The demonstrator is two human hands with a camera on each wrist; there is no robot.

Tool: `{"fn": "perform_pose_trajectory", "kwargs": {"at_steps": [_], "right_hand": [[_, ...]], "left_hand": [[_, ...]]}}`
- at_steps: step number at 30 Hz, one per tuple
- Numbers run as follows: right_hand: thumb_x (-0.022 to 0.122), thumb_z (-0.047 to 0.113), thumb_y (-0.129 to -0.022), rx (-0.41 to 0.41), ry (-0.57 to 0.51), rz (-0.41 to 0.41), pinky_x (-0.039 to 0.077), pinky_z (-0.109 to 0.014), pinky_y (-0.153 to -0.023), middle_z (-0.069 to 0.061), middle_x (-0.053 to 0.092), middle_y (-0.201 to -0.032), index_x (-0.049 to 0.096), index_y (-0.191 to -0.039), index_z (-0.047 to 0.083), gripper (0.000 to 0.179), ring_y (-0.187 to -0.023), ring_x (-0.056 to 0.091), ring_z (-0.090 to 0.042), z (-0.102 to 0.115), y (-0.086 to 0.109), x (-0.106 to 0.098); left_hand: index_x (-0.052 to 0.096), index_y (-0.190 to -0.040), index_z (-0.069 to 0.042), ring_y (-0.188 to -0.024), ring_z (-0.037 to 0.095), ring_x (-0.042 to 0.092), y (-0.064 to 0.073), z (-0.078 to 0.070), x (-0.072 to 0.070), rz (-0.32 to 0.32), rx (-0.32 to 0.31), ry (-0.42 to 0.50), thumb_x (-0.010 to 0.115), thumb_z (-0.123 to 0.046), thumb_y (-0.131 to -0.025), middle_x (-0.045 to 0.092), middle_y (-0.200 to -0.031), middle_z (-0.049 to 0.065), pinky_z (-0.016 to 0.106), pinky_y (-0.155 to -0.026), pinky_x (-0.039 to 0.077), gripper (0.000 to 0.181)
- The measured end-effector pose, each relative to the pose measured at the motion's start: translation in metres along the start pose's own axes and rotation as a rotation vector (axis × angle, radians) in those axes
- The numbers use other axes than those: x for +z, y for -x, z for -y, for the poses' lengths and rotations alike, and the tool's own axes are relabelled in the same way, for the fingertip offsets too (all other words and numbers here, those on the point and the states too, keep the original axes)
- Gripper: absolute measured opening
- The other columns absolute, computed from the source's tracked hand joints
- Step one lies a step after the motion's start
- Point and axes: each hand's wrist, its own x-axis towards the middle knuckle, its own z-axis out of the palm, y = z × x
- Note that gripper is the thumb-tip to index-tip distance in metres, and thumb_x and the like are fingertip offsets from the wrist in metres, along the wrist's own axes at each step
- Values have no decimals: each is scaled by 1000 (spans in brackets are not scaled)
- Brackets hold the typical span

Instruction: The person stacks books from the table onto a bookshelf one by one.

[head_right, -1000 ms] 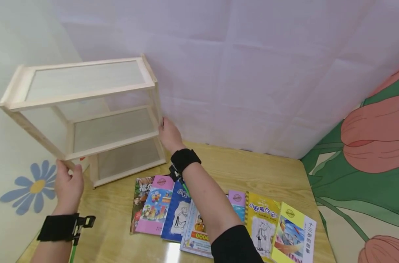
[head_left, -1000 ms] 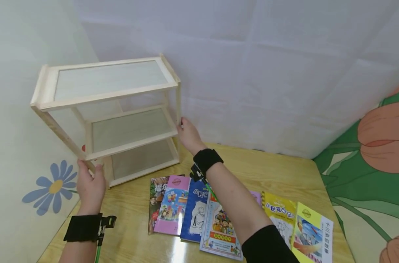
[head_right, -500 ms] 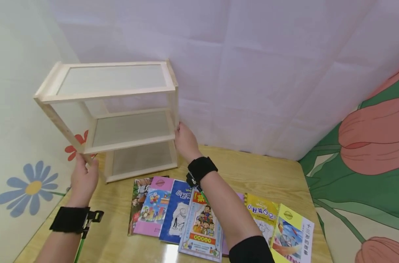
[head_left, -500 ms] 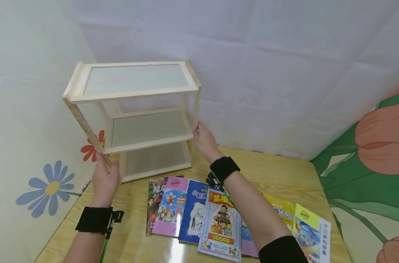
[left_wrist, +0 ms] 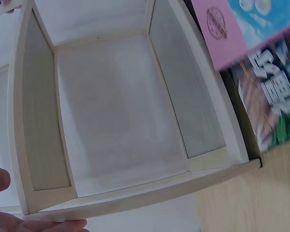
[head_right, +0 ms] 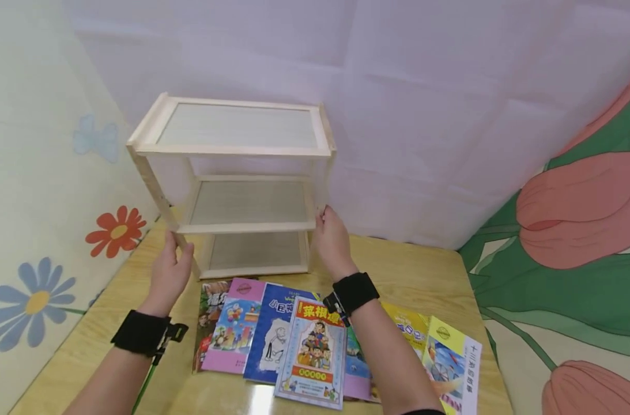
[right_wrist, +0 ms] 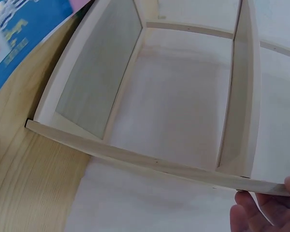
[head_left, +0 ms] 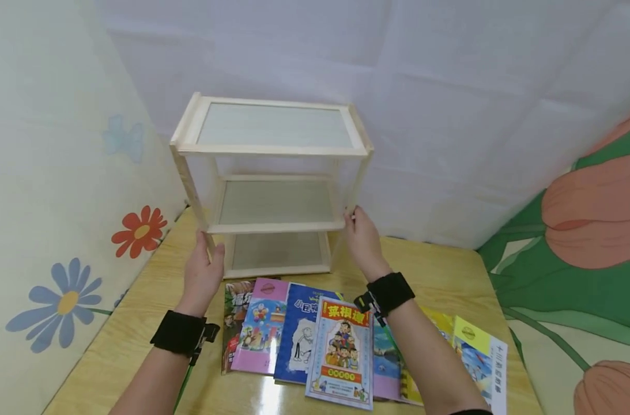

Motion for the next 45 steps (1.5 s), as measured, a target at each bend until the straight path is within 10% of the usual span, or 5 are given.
{"fn": "perform_pose_trajectory", "kwargs": {"at_steps": [22, 45], "right_hand": [[36, 19, -103, 166, -9, -166, 47, -47, -82, -23, 57, -112, 50, -114, -3, 28, -98, 57, -35, -69, 35, -75], [48, 15, -99, 138, 119, -243, 53, -48, -77, -22, 67, -109, 62, -105, -1, 21, -93, 64, -36, -68, 28, -80]], "left_hand": [[5, -153, -29, -134, 36, 38, -10, -53, 81, 183, 195, 19, 41, -40, -99, 31, -152, 14, 52, -108, 33, 66], [3, -153, -25, -138, 33, 32, -11, -61, 89, 176, 183, 3, 39, -38, -100, 27, -154, 12, 52, -110, 30, 66]]}}
